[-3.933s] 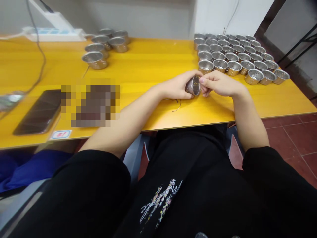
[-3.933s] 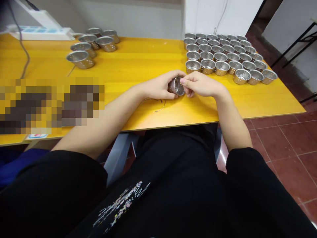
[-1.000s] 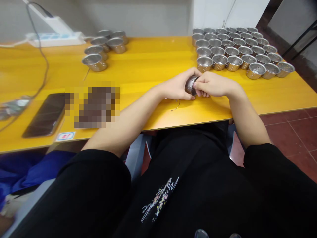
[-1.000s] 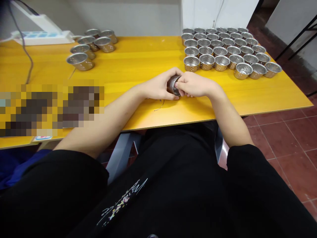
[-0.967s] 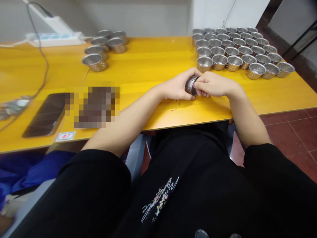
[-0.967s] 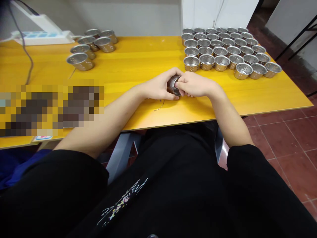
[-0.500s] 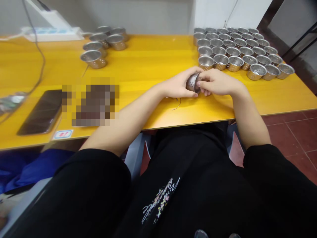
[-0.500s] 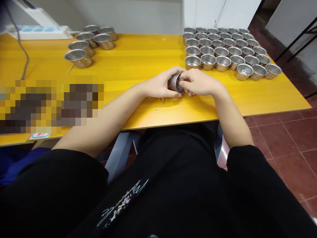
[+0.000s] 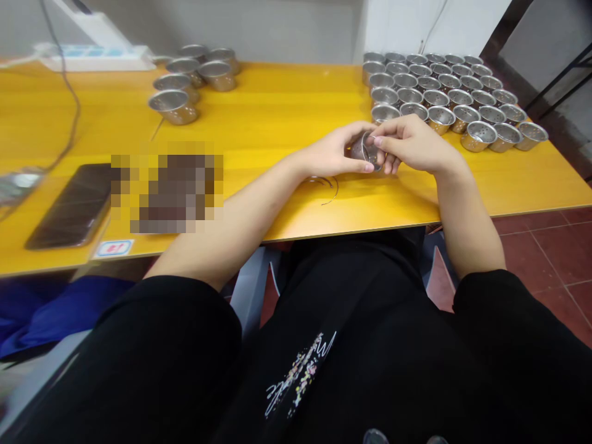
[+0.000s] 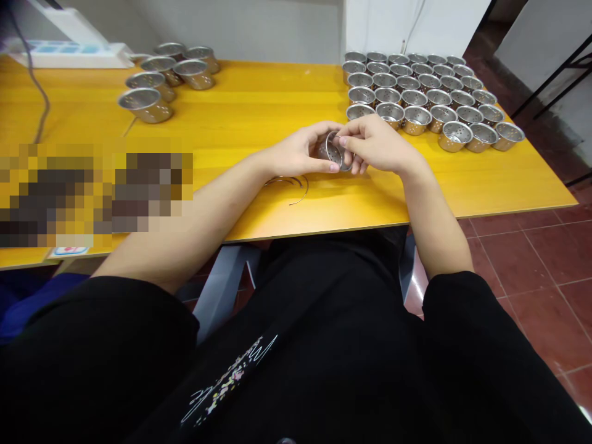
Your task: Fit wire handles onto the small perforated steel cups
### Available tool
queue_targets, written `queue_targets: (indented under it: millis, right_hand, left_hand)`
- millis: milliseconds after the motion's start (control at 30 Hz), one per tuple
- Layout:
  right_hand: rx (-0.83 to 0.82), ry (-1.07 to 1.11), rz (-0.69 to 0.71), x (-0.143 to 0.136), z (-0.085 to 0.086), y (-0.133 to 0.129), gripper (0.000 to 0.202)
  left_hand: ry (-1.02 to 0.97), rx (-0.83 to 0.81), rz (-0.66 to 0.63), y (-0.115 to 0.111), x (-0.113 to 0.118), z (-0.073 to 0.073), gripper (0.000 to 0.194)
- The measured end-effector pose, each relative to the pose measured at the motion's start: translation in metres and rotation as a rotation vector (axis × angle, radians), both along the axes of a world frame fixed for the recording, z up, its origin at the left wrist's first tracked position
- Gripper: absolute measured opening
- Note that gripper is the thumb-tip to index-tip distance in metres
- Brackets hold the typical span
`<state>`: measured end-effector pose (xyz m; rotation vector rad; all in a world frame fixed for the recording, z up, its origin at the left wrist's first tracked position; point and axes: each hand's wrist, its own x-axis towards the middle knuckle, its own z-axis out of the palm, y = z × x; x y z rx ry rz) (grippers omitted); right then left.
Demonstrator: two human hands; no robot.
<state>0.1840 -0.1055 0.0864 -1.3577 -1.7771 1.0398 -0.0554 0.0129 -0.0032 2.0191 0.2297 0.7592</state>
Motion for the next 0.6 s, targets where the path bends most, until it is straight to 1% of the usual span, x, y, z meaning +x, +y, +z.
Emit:
queue_targets:
  millis: [67,133,200,267,333,400,500,600]
  right_hand:
    - [-0.006,0.009,-0.005,0.002,0.0,0.001,0.02]
    - [0.003,0.009,-0.013,0.003,-0.001,0.002,0.015]
    - [0.016,0.005,-0.026,0.003,-0.001,0.003,0.02]
    - [0.024,0.0,-0.038,0.003,-0.001,0.003,0.028]
    - [0.023,-0.014,-0.041,0.002,-0.001,0.002,0.03]
    - [0.026,-0.035,-0.045,0.0,0.001,0.001,0.028]
    - [0.068,-0.039,-0.08,-0.001,0.006,-0.001,0.023]
    - [0.106,-0.008,-0.132,-0.002,0.012,-0.004,0.021]
  left_hand:
    - [0.015,-0.039,-0.035,-0.001,0.0,-0.002,0.106]
    - [0.038,-0.061,-0.04,-0.001,-0.001,-0.005,0.108]
    - [0.056,-0.054,-0.011,0.0,-0.003,-0.007,0.108]
    - [0.069,-0.04,0.014,0.001,-0.005,-0.008,0.104]
    - [0.079,-0.04,0.018,0.0,-0.007,-0.006,0.099]
    - [0.081,-0.066,0.015,-0.002,-0.007,-0.002,0.096]
    - [0.065,-0.148,0.01,-0.007,-0.007,0.006,0.095]
    - [0.039,-0.208,0.037,-0.009,-0.008,0.012,0.091]
